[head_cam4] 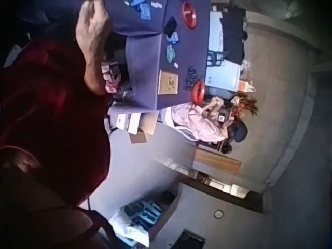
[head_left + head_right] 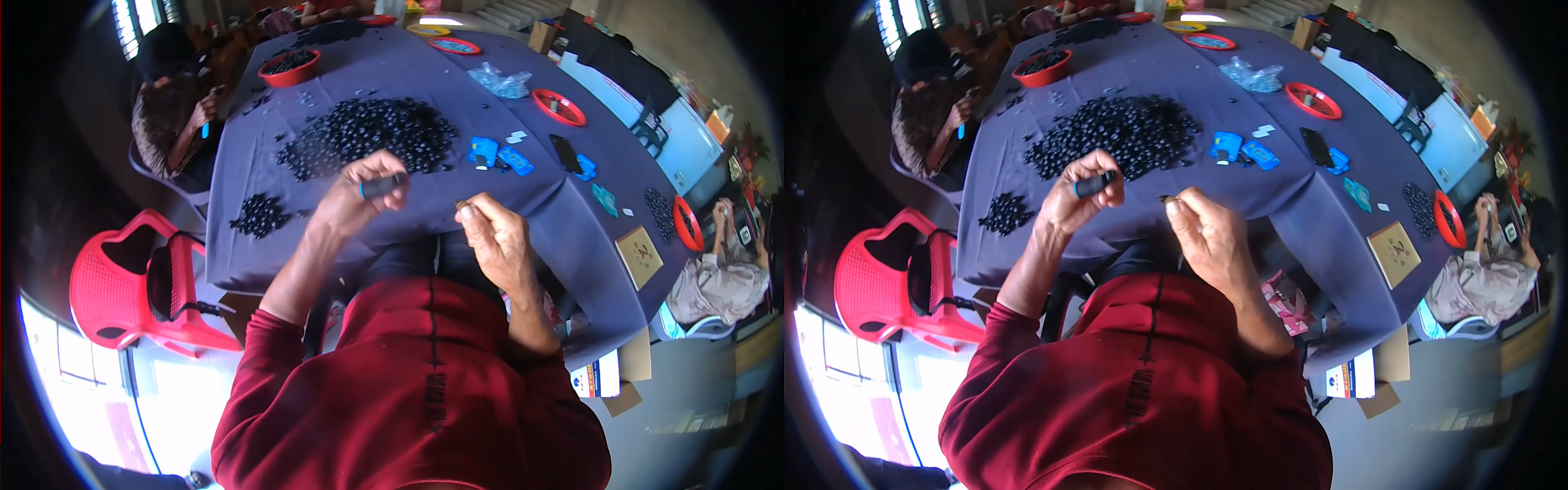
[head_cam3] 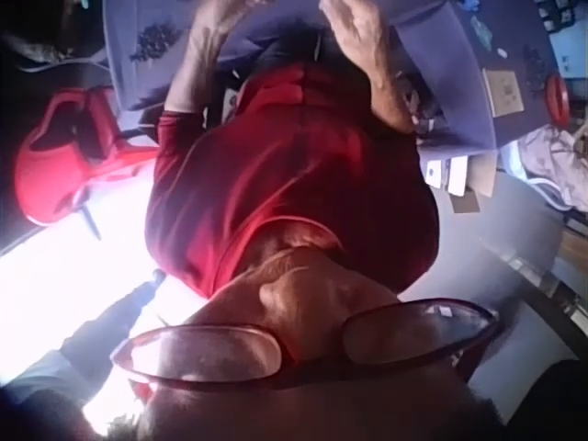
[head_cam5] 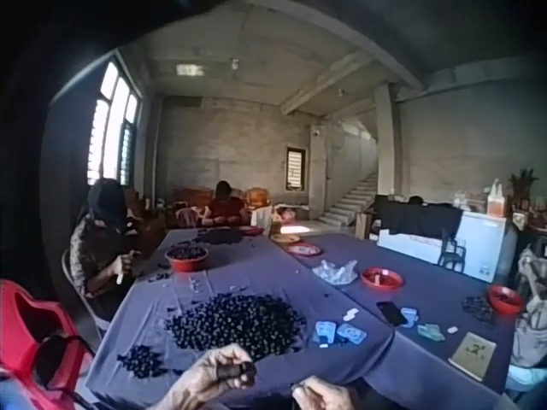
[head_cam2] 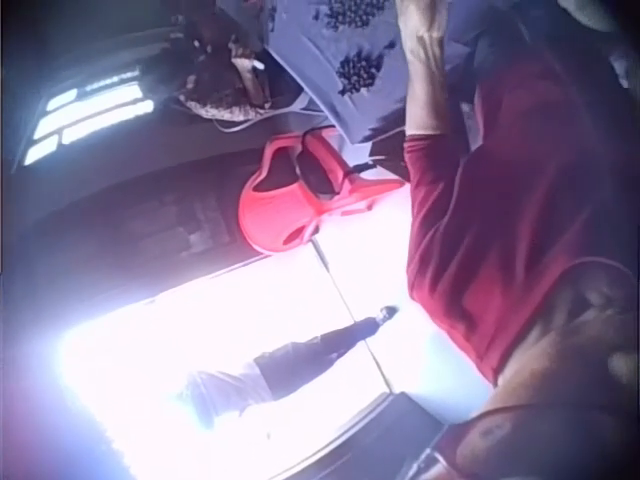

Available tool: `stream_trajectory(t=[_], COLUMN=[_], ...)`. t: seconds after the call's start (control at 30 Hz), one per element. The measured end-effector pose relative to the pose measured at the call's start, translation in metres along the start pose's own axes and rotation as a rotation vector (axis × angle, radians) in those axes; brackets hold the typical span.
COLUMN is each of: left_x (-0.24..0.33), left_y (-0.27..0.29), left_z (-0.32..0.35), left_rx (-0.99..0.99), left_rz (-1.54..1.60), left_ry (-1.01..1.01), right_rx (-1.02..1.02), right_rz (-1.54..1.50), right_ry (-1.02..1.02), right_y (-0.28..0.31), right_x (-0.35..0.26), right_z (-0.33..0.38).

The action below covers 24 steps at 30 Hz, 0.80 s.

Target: The person assembles small black plastic components by hand at a table.

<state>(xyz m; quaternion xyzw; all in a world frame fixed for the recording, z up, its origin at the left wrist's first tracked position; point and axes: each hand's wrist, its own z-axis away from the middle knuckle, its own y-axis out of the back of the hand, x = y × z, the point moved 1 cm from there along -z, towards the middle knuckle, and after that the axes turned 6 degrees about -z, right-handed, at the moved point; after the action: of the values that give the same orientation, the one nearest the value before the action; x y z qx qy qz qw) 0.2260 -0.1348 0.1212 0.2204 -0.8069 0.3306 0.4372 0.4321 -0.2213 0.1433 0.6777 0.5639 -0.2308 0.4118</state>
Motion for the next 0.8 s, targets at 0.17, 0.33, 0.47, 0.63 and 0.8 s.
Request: stream_trajectory(t=[0.17, 0.33, 0.47, 0.63, 0.8], left_x=[-0.022, -0.034, -0.037, -0.039, -0.042], left_y=[-0.049, -0.057, -0.058, -0.062, -0.060], left_z=[-0.011, -0.013, -0.014, -0.017, -0.017], left_rx=[-0.165, -0.184, -0.216, -0.223, -0.269], left_rz=[0.253, 0.366, 0.395, 0.411, 0.421], left_ry=[0.021, 0.061, 0.076, 0.038, 0.003], right_rx=[-0.004, 0.024, -0.017, 0.003, 0.021], right_rz=[-0.007, 0.121, 0.213, 0.219, 0.162], right_ry=[-0.039, 0.032, 0.013, 0.029, 0.017], right_y=[0.008, 0.011, 0.013, 0.012, 0.009], right_x=[-0.006, -0.007, -0.009, -0.004, -0.006], right_z=[0.001, 0.002, 0.004, 0.004, 0.003])
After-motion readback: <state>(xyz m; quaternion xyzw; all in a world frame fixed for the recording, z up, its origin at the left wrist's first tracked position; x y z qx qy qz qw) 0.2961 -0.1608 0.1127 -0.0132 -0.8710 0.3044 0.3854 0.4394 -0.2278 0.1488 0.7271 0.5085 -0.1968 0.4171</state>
